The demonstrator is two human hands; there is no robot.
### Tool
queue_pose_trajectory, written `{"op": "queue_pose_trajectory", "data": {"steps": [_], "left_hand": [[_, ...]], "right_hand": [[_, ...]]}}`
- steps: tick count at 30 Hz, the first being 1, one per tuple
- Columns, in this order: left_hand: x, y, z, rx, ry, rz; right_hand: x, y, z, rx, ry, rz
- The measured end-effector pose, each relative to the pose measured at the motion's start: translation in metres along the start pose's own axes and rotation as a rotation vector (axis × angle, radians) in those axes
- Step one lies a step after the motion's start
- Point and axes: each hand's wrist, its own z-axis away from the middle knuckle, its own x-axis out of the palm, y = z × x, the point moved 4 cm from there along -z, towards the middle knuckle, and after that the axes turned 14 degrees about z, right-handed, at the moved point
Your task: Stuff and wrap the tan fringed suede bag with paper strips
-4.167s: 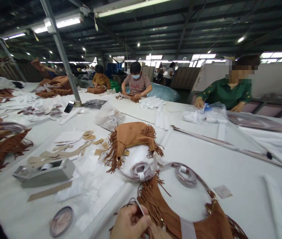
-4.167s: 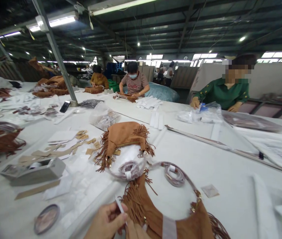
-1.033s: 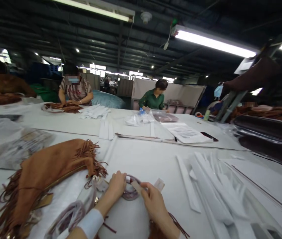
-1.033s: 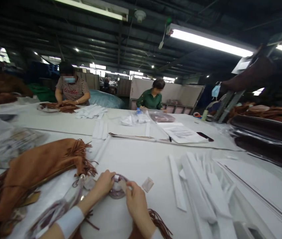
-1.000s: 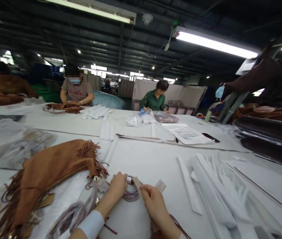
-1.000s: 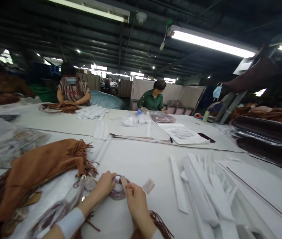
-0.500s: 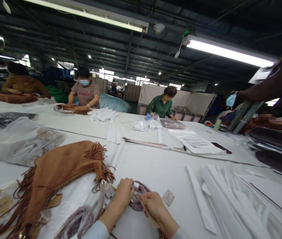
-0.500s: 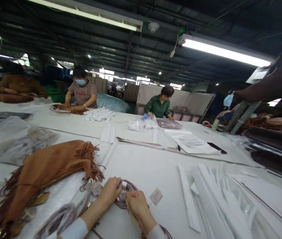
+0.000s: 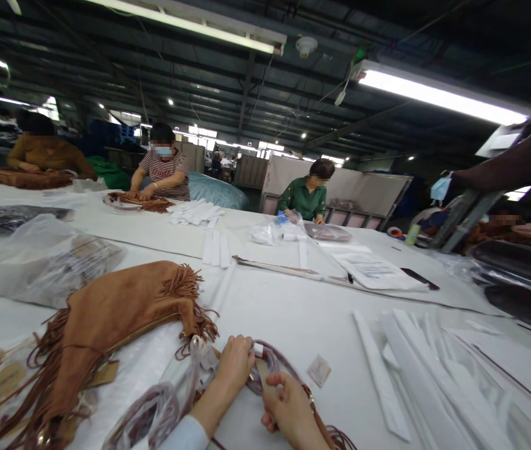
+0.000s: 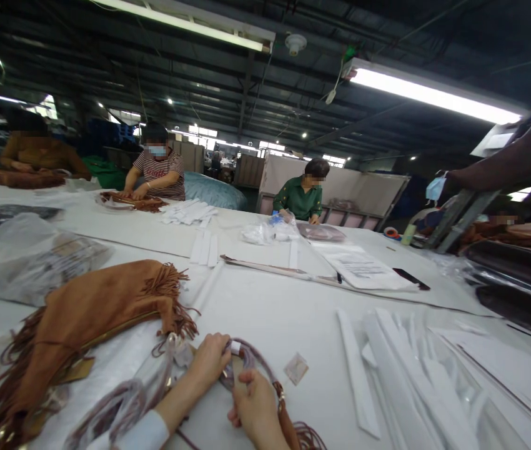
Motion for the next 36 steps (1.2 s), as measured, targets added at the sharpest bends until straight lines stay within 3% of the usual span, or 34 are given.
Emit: {"op": "queue_pose_trajectory", "data": {"steps": [7,11,17,27,36], "left_hand": [[0.005,-0.003,0.000,-0.006,0.020,0.019],[0.006,-0.006,-0.002,-0.015,0.034,0.030],[0.006,-0.007,-0.002,-0.022,0.039,0.056],[0.003,-0.005,-0.002,-0.017,0.043,0.098],[0.000,-0.004,0.001,0.016,0.038,0.128]], "right_hand": [[0.006,-0.025,-0.023,0.025,-0.061,-0.094],[0.007,-0.026,-0.033,0.032,-0.086,-0.054],[-0.010,-0.029,-0.020,-0.143,-0.136,0.099],[-0.019,-0.055,-0.003,-0.535,0.168,0.429],[-0.028,-0.058,-0.030,-0.553,0.246,0.445]]}}
